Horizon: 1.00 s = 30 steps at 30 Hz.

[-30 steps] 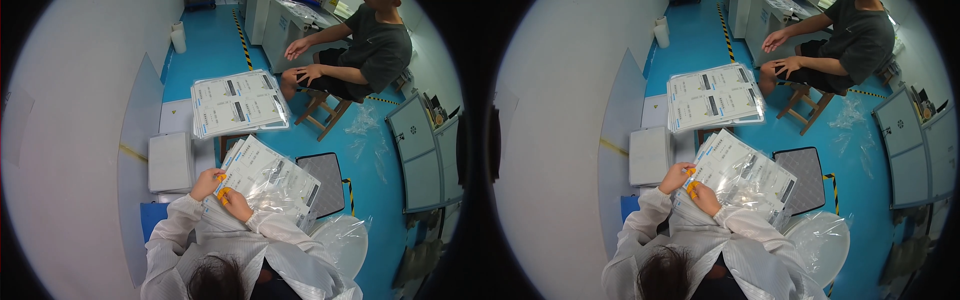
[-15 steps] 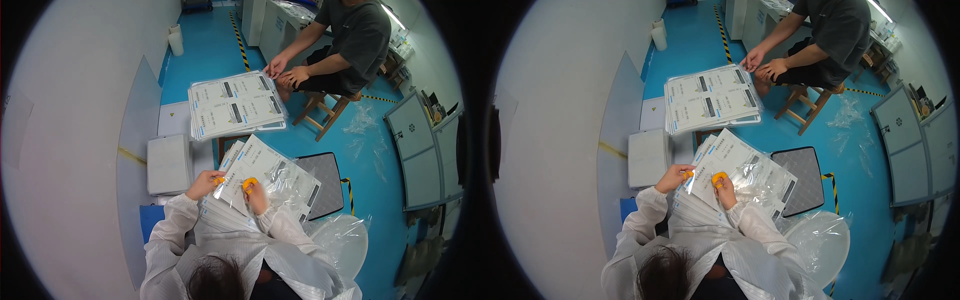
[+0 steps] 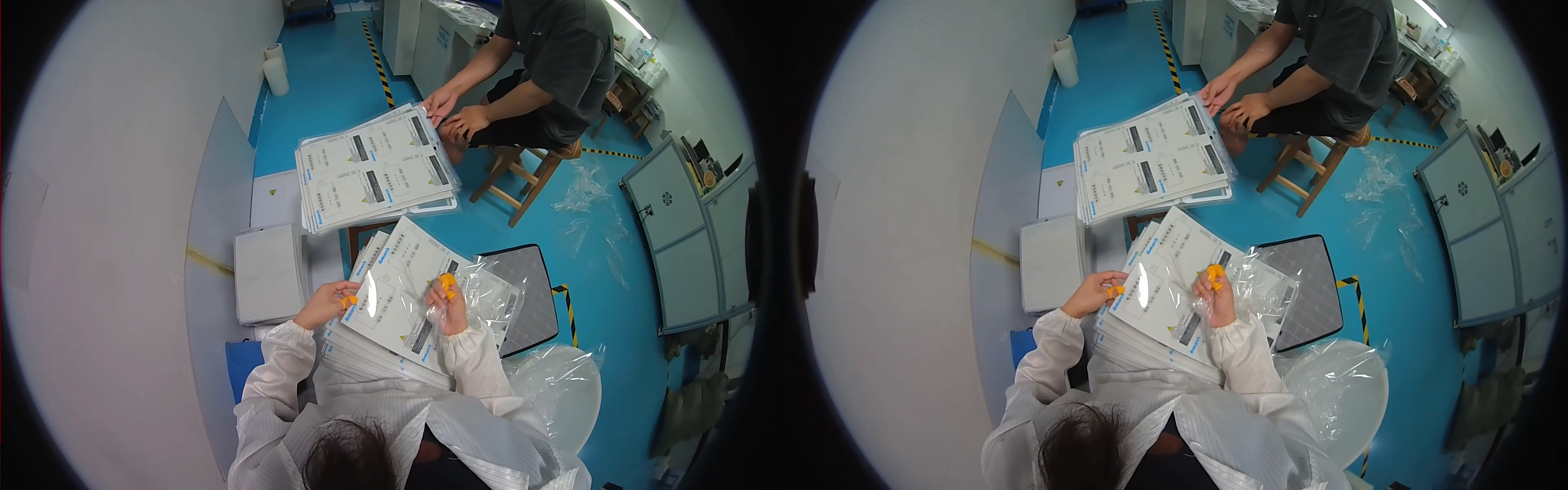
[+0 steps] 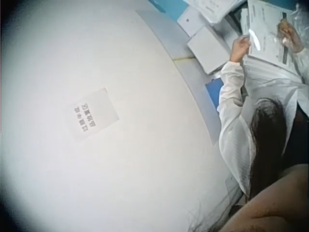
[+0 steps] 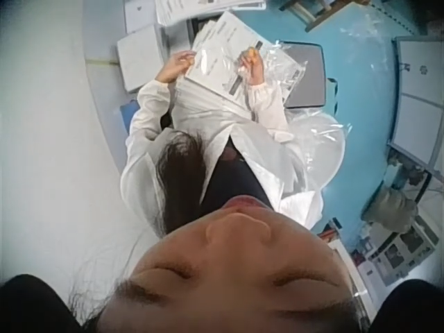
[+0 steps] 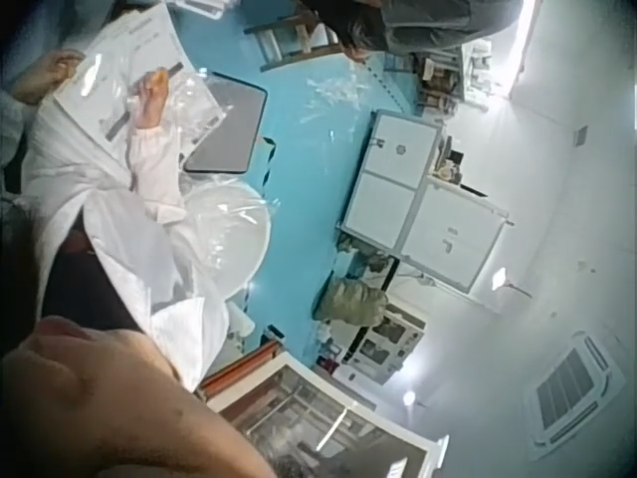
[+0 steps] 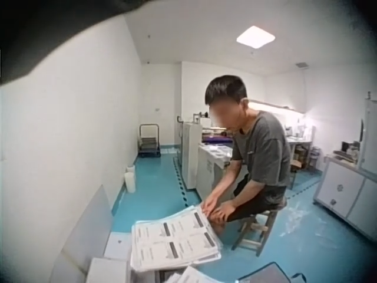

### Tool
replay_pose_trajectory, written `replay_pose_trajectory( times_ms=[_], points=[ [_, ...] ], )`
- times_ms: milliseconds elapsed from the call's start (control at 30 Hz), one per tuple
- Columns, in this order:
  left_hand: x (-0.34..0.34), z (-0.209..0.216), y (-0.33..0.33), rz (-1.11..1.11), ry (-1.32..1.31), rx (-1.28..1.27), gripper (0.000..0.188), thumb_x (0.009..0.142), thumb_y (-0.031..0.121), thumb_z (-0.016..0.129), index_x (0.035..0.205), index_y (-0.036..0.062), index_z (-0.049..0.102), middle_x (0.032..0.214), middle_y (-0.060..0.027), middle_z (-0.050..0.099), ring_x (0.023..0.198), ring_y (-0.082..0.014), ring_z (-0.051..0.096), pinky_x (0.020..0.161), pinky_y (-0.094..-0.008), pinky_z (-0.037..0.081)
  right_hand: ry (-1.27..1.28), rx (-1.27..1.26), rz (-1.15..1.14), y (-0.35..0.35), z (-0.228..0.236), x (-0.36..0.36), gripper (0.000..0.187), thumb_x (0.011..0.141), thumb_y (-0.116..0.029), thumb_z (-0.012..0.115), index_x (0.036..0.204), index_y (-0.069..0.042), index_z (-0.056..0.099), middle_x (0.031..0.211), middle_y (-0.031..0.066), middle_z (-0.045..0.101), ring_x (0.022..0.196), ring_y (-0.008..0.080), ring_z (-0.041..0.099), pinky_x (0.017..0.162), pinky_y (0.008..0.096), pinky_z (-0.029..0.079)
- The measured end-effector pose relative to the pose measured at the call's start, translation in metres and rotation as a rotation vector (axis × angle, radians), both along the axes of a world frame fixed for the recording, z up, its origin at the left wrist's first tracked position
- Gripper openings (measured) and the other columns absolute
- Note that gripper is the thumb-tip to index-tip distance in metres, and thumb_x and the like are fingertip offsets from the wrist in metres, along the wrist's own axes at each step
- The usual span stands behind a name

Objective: The recorder is sorting printed labels and placing them into clear plastic protective bags.

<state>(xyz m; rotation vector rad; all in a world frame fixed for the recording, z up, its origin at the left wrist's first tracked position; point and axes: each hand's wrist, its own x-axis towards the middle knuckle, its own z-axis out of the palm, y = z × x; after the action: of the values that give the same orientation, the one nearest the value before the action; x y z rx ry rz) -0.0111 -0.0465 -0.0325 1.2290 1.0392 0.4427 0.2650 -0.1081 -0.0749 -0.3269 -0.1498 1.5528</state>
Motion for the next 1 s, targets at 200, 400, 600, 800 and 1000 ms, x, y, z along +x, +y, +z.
replay_pose_trajectory(
  times_ms=[200,400,600,800,1000],
  points=[
    [0.012,0.009,-0.001,-0.114,0.060,-0.003,0.038,0.081,0.002,0.054,0.119,0.0062,0.055,0.092,-0.0083,0.063,0.075,-0.0107,0.057,0.060,-0.0222,0.047,-0.320,-0.105,0.094,-0.010,0.010,-0.029,0.010,0.087,-0.005,0.035,0.083,-0.008,0.044,0.064,0.0007,0.039,0.045,0.0068,0.032,0.049,0.0231,0.033],
    [-0.009,-0.001,0.005,-0.016,0.229,0.282,0.028,0.079,0.001,0.056,0.107,0.0017,0.062,0.092,-0.0118,0.066,0.074,-0.0128,0.059,0.069,-0.0253,0.048,-0.376,-0.213,-0.116,-0.016,0.020,0.030,0.015,0.089,-0.019,0.041,0.080,-0.007,0.044,0.063,-0.0002,0.040,0.044,0.0062,0.032,0.045,0.0223,0.029],
    [-0.111,-0.068,0.022,0.274,0.150,0.329,0.026,0.080,-0.004,0.055,0.105,-0.0041,0.060,0.092,-0.0091,0.065,0.080,-0.0113,0.059,0.073,-0.0227,0.047,-0.544,-0.041,-0.597,-0.092,0.013,0.188,0.023,0.092,-0.019,0.041,0.072,-0.008,0.044,0.058,-0.0028,0.037,0.045,0.0054,0.030,0.043,0.0201,0.025],
    [-0.191,-0.057,0.028,0.574,-0.043,0.244,0.029,0.082,-0.006,0.049,0.111,-0.0051,0.056,0.095,-0.0096,0.064,0.081,-0.0108,0.060,0.072,-0.0208,0.047,-0.396,0.022,-1.006,-0.200,0.020,0.288,0.019,0.092,-0.010,0.042,0.073,-0.005,0.043,0.063,0.0016,0.040,0.047,0.0084,0.028,0.046,0.0222,0.026],
    [-0.184,-0.063,0.026,0.738,-0.244,0.152,0.033,0.085,-0.005,0.045,0.117,-0.0034,0.051,0.100,-0.0111,0.062,0.083,-0.0139,0.061,0.071,-0.0225,0.049,-0.419,-0.023,-1.089,-0.220,0.028,0.284,0.020,0.092,-0.008,0.040,0.072,-0.004,0.043,0.062,0.0031,0.039,0.048,0.0098,0.029,0.047,0.0221,0.027]
  ],
)
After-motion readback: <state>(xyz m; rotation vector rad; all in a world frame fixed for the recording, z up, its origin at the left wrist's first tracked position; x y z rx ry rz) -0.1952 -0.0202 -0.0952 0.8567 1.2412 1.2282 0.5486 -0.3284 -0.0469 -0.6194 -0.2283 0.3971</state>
